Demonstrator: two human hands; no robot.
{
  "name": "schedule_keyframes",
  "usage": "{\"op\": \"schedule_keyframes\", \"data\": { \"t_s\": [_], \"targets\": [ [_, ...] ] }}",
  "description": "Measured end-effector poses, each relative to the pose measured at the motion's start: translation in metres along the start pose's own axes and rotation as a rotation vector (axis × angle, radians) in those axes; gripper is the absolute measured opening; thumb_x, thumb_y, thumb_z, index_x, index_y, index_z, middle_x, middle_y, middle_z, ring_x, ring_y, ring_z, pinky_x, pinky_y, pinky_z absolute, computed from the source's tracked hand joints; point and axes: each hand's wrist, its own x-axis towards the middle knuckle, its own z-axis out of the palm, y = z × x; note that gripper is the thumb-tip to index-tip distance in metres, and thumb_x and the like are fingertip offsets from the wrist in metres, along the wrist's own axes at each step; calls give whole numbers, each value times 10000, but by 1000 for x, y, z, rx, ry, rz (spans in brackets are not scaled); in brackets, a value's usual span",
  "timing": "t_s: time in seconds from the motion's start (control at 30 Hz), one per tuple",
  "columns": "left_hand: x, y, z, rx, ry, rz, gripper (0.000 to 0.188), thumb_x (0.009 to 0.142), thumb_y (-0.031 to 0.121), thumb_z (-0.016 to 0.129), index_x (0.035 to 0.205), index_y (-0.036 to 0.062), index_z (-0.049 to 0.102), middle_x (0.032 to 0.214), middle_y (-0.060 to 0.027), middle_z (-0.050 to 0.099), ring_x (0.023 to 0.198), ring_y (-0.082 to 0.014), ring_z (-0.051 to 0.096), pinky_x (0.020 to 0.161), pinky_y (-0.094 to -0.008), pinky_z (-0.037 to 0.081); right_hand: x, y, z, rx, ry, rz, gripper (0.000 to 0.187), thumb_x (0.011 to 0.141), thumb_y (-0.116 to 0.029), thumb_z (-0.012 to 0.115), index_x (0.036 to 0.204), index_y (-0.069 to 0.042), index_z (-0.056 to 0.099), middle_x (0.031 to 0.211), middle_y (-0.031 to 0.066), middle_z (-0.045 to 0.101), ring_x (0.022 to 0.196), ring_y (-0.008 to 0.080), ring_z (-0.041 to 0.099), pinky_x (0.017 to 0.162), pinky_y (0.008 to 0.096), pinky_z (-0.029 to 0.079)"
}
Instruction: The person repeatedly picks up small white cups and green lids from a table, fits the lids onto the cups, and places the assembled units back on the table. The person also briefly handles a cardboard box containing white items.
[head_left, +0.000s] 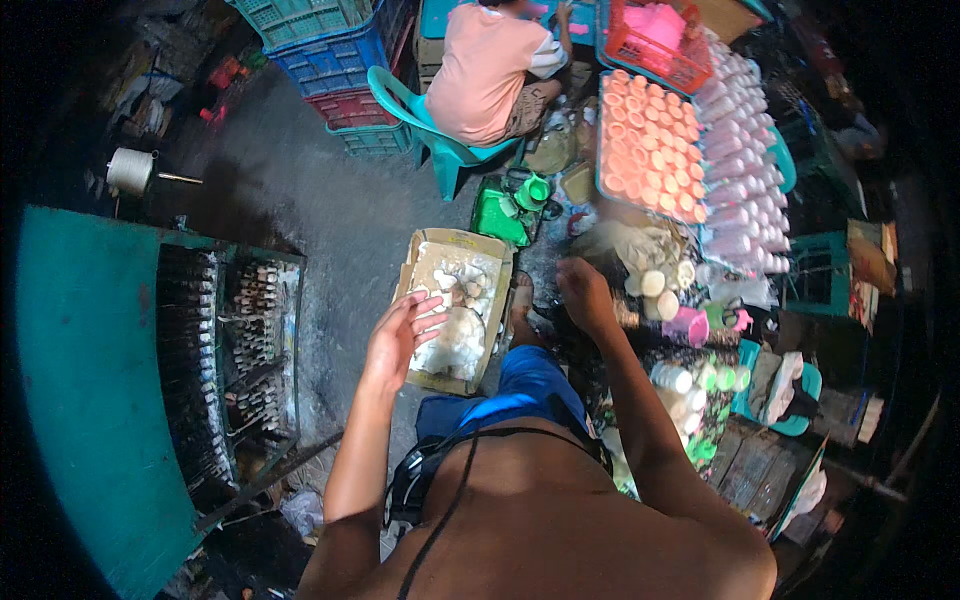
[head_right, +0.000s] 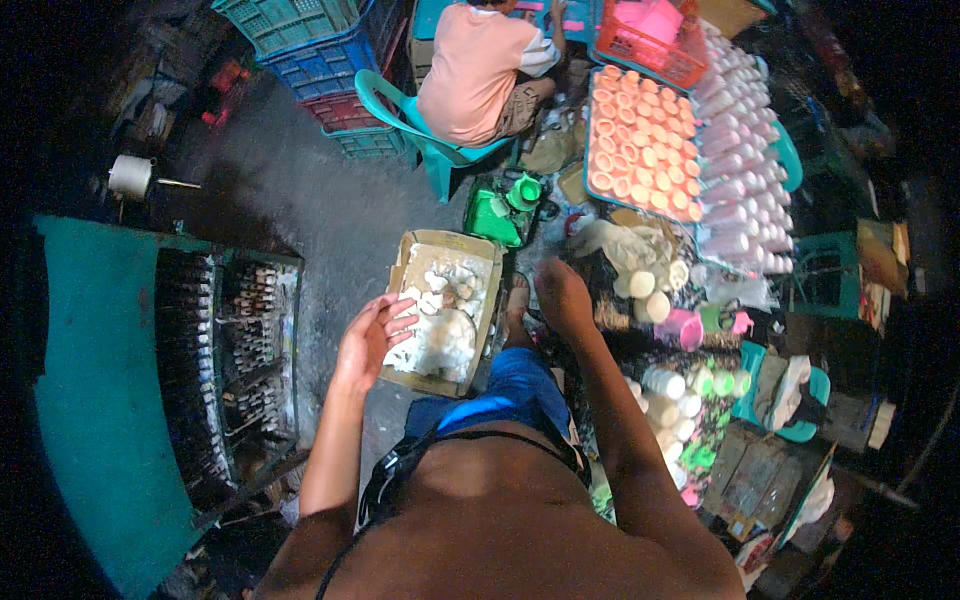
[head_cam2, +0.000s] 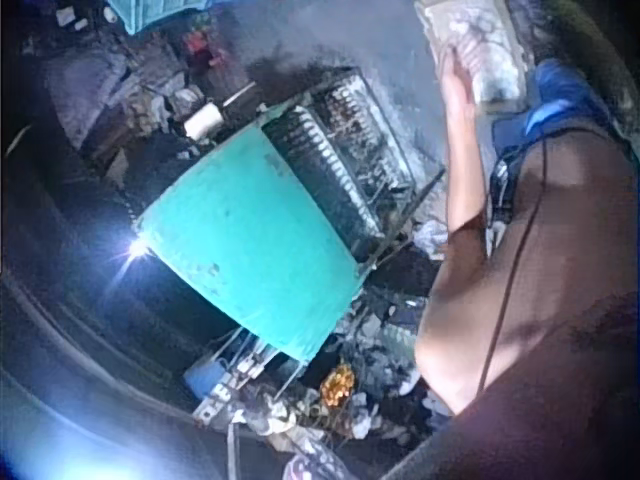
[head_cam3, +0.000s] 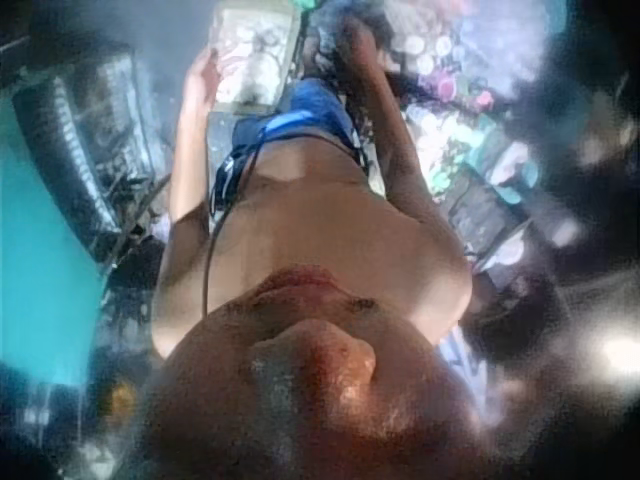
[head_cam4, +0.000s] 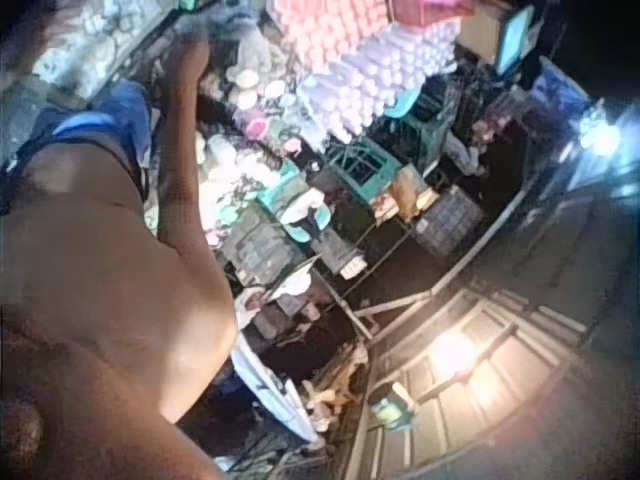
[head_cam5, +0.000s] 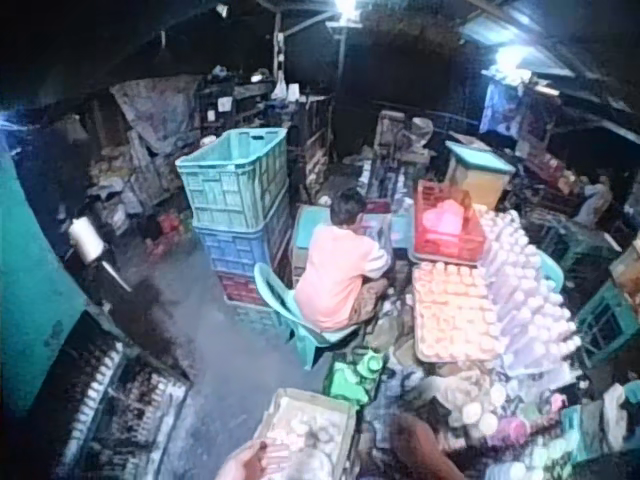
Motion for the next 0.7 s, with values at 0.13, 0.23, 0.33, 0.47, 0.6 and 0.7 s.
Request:
{"op": "schedule_keyframes", "data": {
  "t_s": [0.13,0.23,0.33,0.47,0.6,0.7],
  "targets": [
    [44,-20,-15,-32,227,-74,386,1056,395,432,1279,93,523,1337,-140,621,1144,-276,629,976,-405,470,130,97,72,-154,-126,187,518,902,-202,666,1363,-92,458,1159,234,632,991,417,661,852,485,538],
    [86,-43,-8,-16,299,-130,455,1046,423,447,1330,71,499,1340,-139,618,1147,-273,632,949,-388,482,199,165,128,-293,-242,365,647,903,-240,669,1456,-153,345,1294,253,562,1070,460,631,889,530,534],
    [149,-63,0,104,268,-194,476,1034,428,488,1342,65,493,1351,-147,616,1148,-267,642,938,-363,484,245,215,164,-348,-368,444,680,917,-248,667,1492,-194,308,1386,251,495,1123,470,606,929,549,526],
    [252,-87,10,259,323,-236,379,1058,354,485,1305,77,563,1217,-73,682,1061,-170,663,875,-286,470,268,283,207,-395,-259,300,550,932,-268,663,1424,-176,434,1379,253,499,1146,473,587,937,552,516],
    [341,-131,-21,758,303,-35,340,1022,233,579,1271,2,564,1181,-140,677,1134,-282,636,982,-376,489,290,315,222,-419,-239,213,397,936,-315,669,1274,-129,576,1360,258,509,1132,476,584,922,558,509],
    [375,-138,-44,1629,226,167,460,981,266,592,1363,23,512,1399,-200,532,1347,-365,449,1143,-494,338,296,335,225,-489,-91,44,301,957,-320,640,1166,-109,590,1253,275,538,1033,479,605,857,555,524]
  ]
}}
